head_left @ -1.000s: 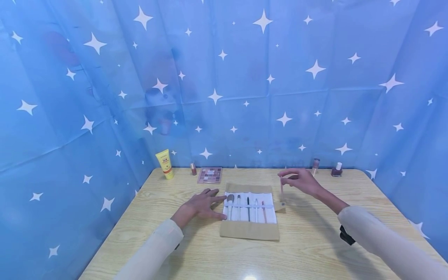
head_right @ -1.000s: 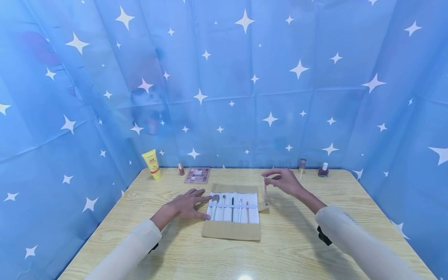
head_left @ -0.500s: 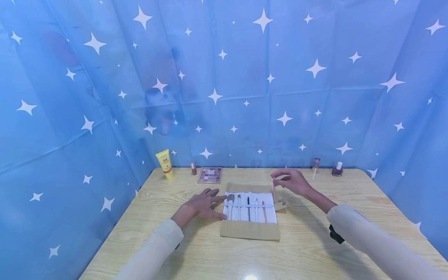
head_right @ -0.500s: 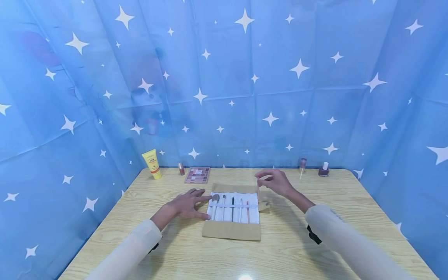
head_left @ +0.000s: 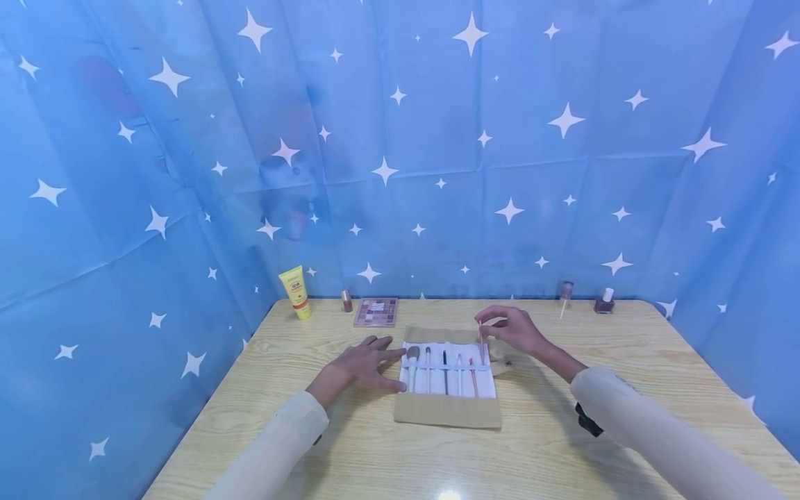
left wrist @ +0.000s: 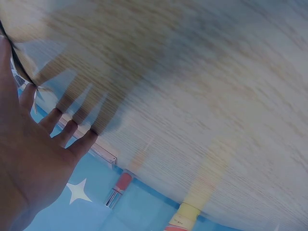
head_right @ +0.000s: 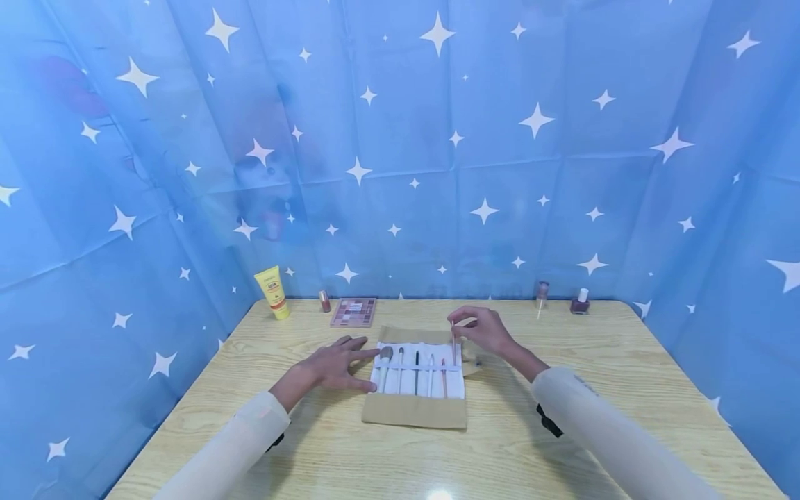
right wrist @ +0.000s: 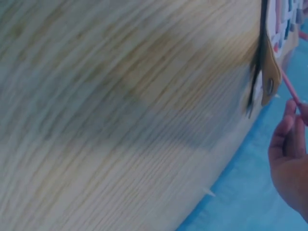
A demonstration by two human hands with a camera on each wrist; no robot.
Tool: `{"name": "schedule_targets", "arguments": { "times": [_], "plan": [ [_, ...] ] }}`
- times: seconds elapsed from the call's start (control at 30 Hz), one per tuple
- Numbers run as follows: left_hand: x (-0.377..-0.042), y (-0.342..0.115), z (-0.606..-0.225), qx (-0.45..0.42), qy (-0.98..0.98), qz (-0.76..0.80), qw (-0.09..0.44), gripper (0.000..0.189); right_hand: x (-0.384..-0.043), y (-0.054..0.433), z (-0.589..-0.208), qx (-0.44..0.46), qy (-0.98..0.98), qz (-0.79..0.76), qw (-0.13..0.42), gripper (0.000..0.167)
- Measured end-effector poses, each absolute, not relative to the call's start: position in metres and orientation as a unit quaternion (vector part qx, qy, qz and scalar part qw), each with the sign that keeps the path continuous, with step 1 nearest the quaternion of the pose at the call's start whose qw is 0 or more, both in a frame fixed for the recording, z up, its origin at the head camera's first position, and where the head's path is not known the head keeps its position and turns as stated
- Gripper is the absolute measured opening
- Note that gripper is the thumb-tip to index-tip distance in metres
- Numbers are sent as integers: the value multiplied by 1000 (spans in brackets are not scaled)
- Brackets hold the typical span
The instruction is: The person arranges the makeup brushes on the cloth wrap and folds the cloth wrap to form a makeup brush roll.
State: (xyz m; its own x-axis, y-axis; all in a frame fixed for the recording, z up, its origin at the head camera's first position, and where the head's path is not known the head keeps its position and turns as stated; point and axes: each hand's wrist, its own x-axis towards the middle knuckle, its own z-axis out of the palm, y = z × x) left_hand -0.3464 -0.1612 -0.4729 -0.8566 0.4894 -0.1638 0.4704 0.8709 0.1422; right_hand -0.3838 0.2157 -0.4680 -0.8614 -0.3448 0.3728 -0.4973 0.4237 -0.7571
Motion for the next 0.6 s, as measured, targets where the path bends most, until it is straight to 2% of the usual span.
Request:
{"name": "schedule_targets", "arguments": {
  "times": [0.33,0.6],
  "plan": [
    [-344,-160,-469,250,962,53,97,90,-382,214,-475,253,-854,451,61,22],
    [-344,-161,-470,248,962,53,102,89,-380,214,-479,245,-875,416,16,22]
  ]
}}
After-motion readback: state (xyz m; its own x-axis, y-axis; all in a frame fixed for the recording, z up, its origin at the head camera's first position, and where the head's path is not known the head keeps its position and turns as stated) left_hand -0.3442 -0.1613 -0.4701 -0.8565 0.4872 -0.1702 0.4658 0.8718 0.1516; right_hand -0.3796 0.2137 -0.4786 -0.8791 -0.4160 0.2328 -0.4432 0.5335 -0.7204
